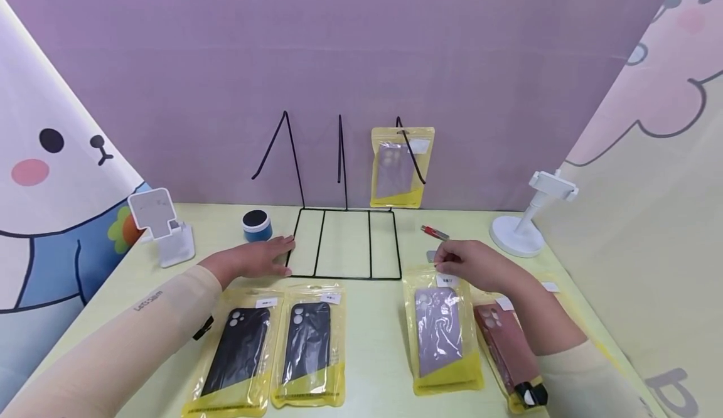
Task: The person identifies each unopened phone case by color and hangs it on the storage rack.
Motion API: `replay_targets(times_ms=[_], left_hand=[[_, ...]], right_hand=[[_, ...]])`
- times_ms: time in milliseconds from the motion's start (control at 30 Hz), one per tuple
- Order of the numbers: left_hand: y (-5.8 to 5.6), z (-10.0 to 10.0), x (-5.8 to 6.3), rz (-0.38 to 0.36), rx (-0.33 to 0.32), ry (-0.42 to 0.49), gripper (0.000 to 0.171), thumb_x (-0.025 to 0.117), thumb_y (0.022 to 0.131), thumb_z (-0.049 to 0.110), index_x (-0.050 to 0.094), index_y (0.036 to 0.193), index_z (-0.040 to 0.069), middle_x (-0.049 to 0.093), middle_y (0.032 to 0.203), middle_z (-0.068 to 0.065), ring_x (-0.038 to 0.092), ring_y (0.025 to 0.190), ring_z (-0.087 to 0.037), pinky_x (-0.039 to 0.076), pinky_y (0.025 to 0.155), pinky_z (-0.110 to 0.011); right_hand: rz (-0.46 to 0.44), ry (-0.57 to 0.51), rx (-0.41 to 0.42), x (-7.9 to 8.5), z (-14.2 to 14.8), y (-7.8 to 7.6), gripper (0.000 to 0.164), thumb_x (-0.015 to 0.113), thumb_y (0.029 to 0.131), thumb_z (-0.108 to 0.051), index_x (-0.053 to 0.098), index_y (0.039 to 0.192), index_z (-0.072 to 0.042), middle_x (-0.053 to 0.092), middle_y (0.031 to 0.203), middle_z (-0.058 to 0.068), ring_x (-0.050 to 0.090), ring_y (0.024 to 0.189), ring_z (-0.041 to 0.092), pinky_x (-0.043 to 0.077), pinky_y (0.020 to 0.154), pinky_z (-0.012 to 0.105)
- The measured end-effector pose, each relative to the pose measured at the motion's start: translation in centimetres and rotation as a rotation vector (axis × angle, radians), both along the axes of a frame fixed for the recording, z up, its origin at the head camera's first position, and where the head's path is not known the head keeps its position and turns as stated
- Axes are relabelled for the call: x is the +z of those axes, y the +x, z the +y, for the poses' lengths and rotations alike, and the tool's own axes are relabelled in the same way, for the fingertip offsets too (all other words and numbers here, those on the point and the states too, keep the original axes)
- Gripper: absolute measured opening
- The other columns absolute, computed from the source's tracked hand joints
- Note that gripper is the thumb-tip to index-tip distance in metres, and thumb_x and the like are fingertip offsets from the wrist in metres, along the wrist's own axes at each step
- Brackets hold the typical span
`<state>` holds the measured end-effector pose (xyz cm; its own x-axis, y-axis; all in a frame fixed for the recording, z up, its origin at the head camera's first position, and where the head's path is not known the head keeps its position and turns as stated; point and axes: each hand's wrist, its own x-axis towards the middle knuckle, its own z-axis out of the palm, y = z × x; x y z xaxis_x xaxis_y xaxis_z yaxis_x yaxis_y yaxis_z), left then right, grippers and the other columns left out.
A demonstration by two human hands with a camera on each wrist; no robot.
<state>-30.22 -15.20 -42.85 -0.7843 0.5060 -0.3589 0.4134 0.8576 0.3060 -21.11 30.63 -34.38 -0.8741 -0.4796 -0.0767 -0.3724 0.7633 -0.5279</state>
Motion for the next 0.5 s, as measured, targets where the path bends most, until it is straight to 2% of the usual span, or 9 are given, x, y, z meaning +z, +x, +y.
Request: replay_targets(times_ms=[300,500], left_hand=[[0.1,0.1,0.1,-0.011,0.007,0.007,0.081,0.057,0.097,0.049,0.018,0.158,0.012,0.008,0.166,-0.01,0.008,0.152,-0.033,0.017,0.121,-0.052],[0.1,0.2,0.1,-0.011,0.016,0.003,0.081,0.057,0.096,0.049,0.018,0.158,0.014,0.008,0.166,-0.009,0.008,0.152,-0.032,0.018,0.121,-0.052]], right_hand=[[0.119,-0.051,-0.004,3.2,-0.6,1.5,0.008,0.061,0.098,-0.019,0.066,0.1,-0.024,0.065,0.087,-0.009,0.058,0.08,0.01,0.05,0.07,0.024],[0.199,-0.079,-0.003,4.6,-1.3,1.8,0.005,0.063,0.097,-0.02,0.067,0.099,-0.022,0.066,0.088,-0.01,0.057,0.078,0.008,0.05,0.068,0.023]])
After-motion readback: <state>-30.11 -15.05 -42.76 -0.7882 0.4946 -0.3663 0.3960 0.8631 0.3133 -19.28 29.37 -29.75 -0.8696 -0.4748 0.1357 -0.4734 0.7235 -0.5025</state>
